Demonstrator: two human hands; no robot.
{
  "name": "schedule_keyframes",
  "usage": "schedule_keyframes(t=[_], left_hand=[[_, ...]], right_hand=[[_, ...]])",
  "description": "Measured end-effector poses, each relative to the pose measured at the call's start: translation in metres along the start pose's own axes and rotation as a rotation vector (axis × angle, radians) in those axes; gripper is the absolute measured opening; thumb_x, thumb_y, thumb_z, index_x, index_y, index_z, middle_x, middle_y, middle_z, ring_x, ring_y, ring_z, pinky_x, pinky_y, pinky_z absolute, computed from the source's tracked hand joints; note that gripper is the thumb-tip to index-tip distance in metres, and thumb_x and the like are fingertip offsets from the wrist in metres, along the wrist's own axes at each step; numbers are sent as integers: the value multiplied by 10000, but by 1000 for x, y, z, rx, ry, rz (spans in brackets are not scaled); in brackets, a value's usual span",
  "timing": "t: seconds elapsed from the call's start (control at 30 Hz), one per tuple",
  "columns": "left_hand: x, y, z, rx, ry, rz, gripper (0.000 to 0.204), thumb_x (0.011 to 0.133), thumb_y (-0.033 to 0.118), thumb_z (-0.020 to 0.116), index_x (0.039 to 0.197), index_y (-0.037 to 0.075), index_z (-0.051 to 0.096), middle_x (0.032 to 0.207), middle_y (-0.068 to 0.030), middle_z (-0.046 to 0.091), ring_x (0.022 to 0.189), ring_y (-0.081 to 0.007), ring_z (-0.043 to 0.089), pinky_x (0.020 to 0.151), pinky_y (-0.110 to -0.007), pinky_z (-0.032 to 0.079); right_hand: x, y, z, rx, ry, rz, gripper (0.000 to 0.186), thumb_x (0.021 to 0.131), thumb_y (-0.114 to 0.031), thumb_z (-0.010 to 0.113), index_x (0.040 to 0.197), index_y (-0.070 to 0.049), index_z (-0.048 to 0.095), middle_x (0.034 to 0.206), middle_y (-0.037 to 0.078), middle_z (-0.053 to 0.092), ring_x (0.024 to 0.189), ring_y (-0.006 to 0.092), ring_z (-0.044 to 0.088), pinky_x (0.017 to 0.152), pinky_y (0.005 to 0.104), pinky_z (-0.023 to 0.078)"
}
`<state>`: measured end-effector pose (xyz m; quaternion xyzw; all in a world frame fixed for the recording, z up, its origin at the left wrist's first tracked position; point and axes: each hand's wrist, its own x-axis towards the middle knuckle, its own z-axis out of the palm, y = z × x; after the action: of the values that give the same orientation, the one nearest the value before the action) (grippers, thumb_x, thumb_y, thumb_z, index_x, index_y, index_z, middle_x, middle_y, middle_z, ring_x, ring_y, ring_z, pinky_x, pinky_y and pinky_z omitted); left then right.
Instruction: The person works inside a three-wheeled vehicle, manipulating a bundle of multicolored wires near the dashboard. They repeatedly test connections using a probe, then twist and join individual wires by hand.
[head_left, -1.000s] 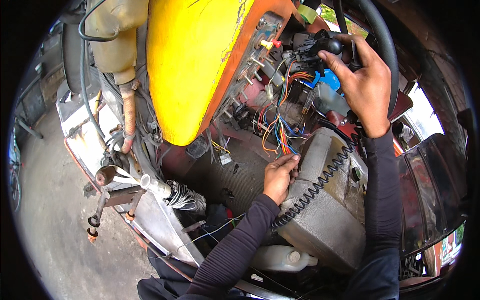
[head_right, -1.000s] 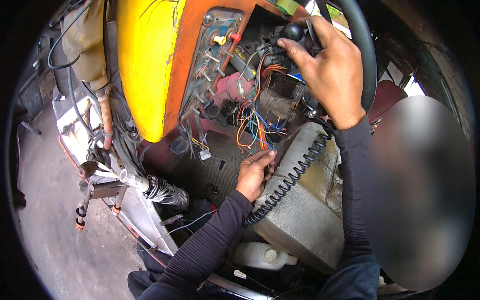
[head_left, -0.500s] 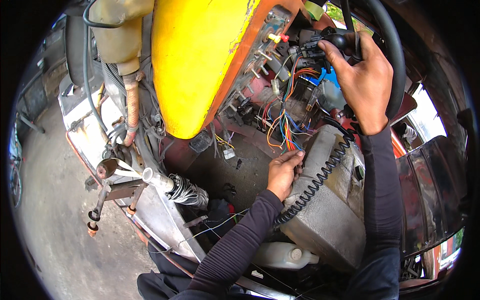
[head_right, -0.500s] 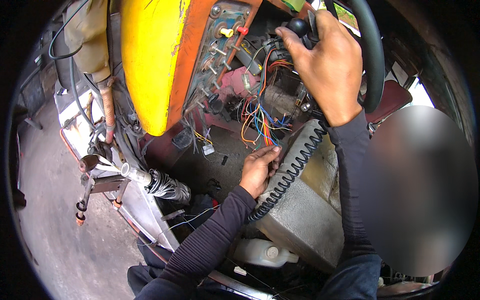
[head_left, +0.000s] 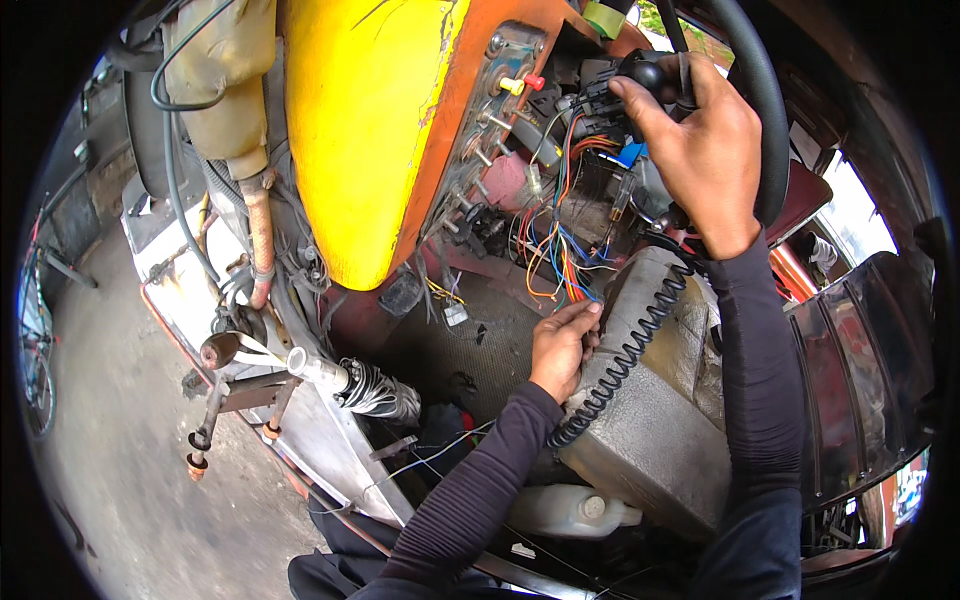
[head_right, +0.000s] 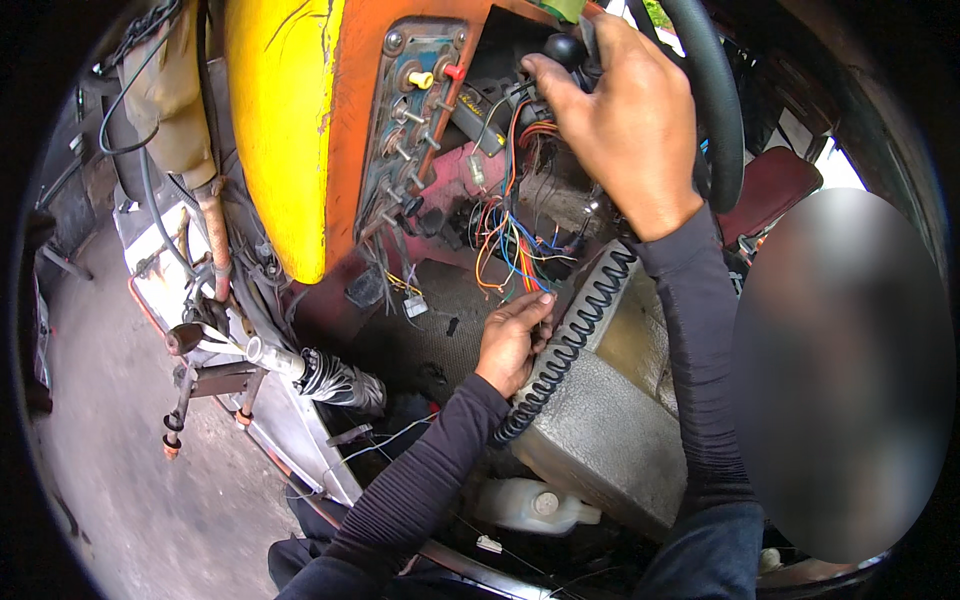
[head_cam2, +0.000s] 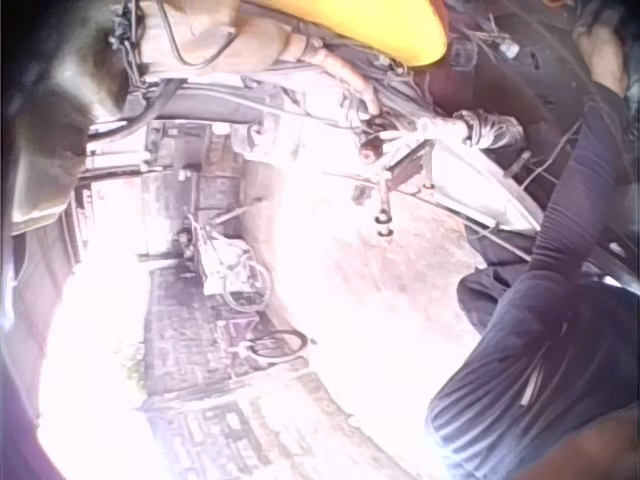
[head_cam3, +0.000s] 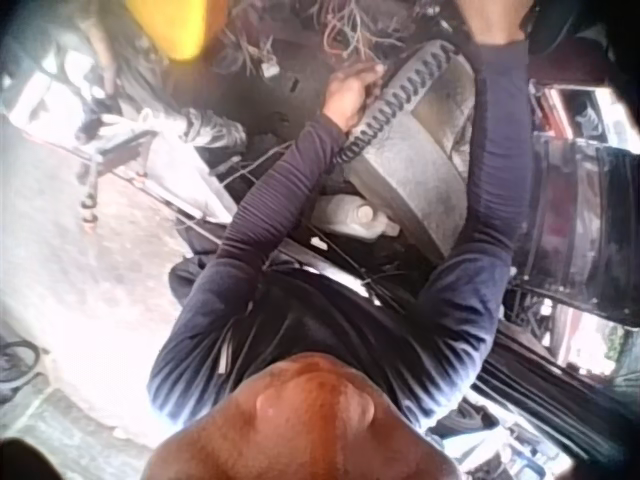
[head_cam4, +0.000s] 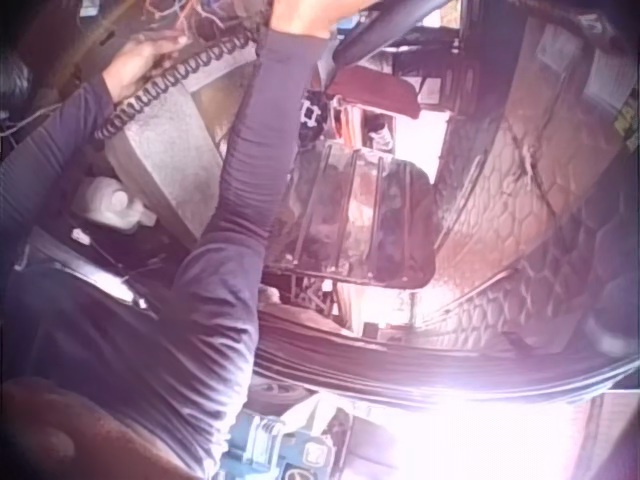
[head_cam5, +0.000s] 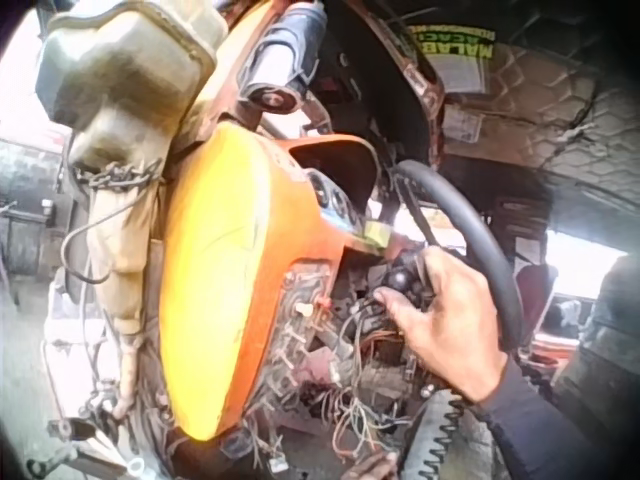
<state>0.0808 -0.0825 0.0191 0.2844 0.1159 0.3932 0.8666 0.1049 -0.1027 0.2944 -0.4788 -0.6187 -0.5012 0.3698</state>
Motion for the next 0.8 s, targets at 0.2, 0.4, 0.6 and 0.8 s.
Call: schedule_keyframes(t=[0.2, 0.4, 0.6, 0.8], left_hand=[[-1, -1, 2, 0, 12, -8, 259, 955, 168, 757, 1145, -2, 710, 807, 9, 655, 626, -64, 563, 508, -214, 386], [-2, 1, 3, -13, 8, -23, 254, 959, 167, 753, 1142, -3, 711, 805, 16, 652, 623, -55, 554, 511, -213, 381], [-4, 5, 4, -9, 2, -22, 234, 970, 160, 738, 1138, 0, 719, 808, 26, 649, 630, -52, 552, 523, -208, 378], [-4, 1, 7, -14, 18, -33, 213, 976, 175, 730, 1123, 21, 735, 827, 31, 662, 629, -52, 548, 528, -213, 383]], right_hand=[[3, 17, -4, 16, 7, 128, 362, 813, -304, 866, 910, 0, 695, 761, 149, 699, 674, 316, 691, 629, 407, 523], [1, 14, -7, 34, -1, 157, 386, 810, -325, 874, 945, 0, 716, 811, 124, 725, 703, 270, 705, 666, 377, 538], [-9, 4, -10, 5, 8, 204, 403, 904, -345, 789, 1100, -3, 708, 926, 139, 731, 783, 269, 700, 727, 368, 537], [-70, -16, -51, 304, -547, 136, 419, 1041, -223, 514, 1339, 56, 610, 1138, 242, 686, 1082, 387, 664, 975, 412, 482]])
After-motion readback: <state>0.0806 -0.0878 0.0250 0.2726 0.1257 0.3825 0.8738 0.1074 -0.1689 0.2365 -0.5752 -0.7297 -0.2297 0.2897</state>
